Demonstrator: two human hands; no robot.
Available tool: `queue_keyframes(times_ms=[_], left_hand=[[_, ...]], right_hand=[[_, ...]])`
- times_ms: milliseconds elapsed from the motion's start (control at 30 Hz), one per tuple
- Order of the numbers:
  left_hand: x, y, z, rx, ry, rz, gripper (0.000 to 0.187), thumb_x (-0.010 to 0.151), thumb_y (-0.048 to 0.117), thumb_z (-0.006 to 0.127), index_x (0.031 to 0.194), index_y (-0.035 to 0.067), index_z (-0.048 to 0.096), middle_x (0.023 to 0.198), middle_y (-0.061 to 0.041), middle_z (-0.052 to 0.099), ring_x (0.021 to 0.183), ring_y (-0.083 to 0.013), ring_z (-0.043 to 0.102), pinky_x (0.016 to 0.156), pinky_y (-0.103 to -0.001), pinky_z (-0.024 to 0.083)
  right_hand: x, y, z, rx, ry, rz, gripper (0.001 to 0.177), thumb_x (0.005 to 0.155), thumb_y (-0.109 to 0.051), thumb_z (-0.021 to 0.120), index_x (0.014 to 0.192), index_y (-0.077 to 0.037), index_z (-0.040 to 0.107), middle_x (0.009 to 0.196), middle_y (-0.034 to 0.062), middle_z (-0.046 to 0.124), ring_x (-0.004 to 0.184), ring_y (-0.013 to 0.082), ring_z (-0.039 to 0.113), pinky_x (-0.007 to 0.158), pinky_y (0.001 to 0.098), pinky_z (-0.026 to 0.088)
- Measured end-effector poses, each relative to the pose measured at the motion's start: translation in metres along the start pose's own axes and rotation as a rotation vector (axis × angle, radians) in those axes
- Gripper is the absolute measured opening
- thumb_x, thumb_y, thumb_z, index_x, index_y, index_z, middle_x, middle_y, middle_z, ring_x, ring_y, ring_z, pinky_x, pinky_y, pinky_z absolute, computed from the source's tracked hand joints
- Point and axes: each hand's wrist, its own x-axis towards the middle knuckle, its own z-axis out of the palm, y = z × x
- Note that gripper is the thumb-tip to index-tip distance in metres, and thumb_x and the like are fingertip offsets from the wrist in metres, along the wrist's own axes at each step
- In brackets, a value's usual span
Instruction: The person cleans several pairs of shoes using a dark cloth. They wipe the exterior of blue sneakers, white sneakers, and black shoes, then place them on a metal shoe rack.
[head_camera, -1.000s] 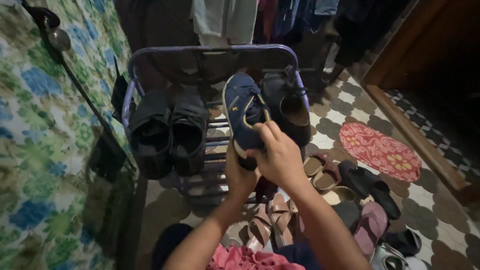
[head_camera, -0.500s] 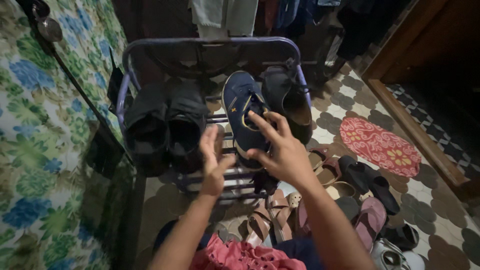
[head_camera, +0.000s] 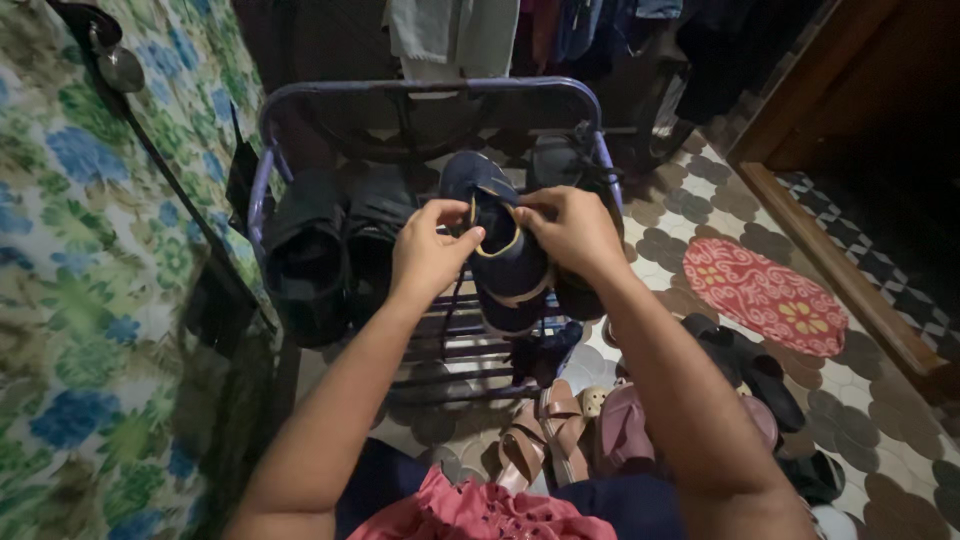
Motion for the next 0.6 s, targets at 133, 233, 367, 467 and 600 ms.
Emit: queue_keyframes(times_ms=[133,233,367,467,600], left_hand=[[0.004,-0.013,0.015,-0.065,-0.019,-0.213,0.045,0.075,0.032,0.091,0.109,0.009,0.073,0.1,-0.009,0.074,0.09,-0.0202,0.072,0.079,-0.033,0.056],[0.001,-0.017,0.035,-0.405,0.076,-0.078,0.04,0.072,0.013,0.078,0.11,0.007,0.066,0.1,-0.012,0.076,0.089,-0.0228,0.074,0.077,-0.033,0.058],[-0.001,-0.015,0.05,-0.338,0.27,0.198,0.033,0.076,0.006,0.075,0.109,0.005,0.068,0.106,-0.01,0.078,0.102,-0.02,0.076,0.09,-0.031,0.058],[-0.001,-0.007,0.051,-0.368,0.23,0.272,0.025,0.081,0.003,0.075,0.106,0.004,0.071,0.105,-0.011,0.078,0.101,-0.0193,0.076,0.091,-0.031,0.058],[-0.003,-0.019,0.034,-0.354,0.106,0.218,0.014,0.088,0.007,0.078,0.101,0.003,0.074,0.103,-0.009,0.079,0.095,-0.0159,0.077,0.085,-0.031,0.06]], right_hand=[[0.002,0.003,-0.007,0.083,-0.138,0.248,0.025,0.083,-0.025,0.079,0.099,-0.005,0.08,0.086,0.0129,0.079,0.074,0.0178,0.073,0.07,0.0316,0.056],[-0.01,0.004,-0.001,0.155,-0.114,0.235,0.023,0.087,-0.022,0.076,0.1,-0.003,0.076,0.081,0.0132,0.074,0.074,0.0201,0.068,0.068,0.0336,0.053],[-0.035,0.009,0.008,0.34,0.032,0.127,0.023,0.095,-0.021,0.068,0.103,0.0,0.065,0.084,0.0083,0.072,0.077,0.0157,0.067,0.07,0.0314,0.053],[-0.048,0.015,0.001,0.421,0.056,0.186,0.02,0.096,-0.02,0.065,0.101,-0.001,0.065,0.085,0.0087,0.075,0.08,0.0146,0.072,0.073,0.0306,0.055],[-0.055,0.016,-0.007,0.162,0.172,0.215,0.018,0.093,-0.017,0.07,0.101,-0.001,0.069,0.083,0.0138,0.072,0.074,0.0204,0.07,0.069,0.0339,0.052]])
